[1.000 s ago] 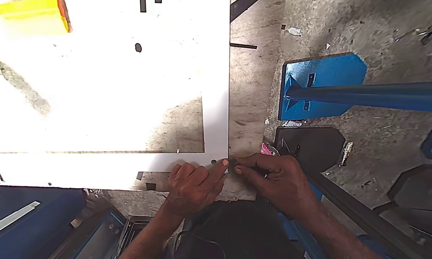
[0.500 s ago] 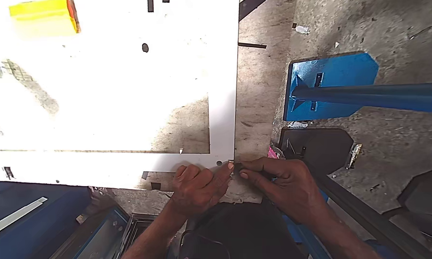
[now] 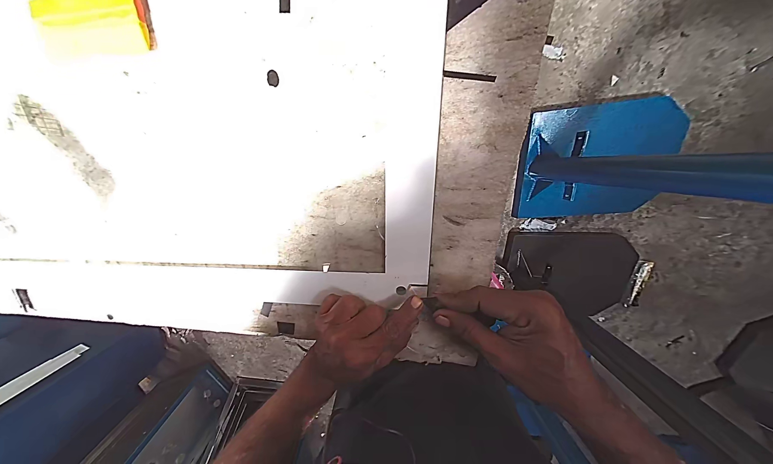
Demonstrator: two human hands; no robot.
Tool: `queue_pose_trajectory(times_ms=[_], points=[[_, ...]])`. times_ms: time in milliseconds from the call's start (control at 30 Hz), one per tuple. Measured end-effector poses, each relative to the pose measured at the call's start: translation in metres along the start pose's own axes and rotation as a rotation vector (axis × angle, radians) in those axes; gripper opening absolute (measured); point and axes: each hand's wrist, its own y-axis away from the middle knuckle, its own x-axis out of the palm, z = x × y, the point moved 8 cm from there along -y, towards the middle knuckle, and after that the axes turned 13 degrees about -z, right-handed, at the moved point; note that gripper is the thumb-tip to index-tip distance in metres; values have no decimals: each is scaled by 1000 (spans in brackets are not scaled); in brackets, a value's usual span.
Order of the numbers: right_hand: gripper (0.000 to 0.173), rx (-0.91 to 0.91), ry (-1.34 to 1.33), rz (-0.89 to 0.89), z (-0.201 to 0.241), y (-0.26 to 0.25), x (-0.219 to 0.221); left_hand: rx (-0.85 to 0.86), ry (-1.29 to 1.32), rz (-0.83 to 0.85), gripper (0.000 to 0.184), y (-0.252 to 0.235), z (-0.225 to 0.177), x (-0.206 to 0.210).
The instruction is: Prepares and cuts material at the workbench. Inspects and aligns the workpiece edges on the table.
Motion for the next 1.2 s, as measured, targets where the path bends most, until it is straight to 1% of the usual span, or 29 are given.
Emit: queue_pose_trajectory(times_ms=[333, 1200], points=[[17, -13, -15, 7, 4, 0, 3, -8, 82, -47, 26, 3, 2, -4], [17, -15, -49, 22, 4, 1, 6, -11, 140, -64, 26, 6, 5, -7]])
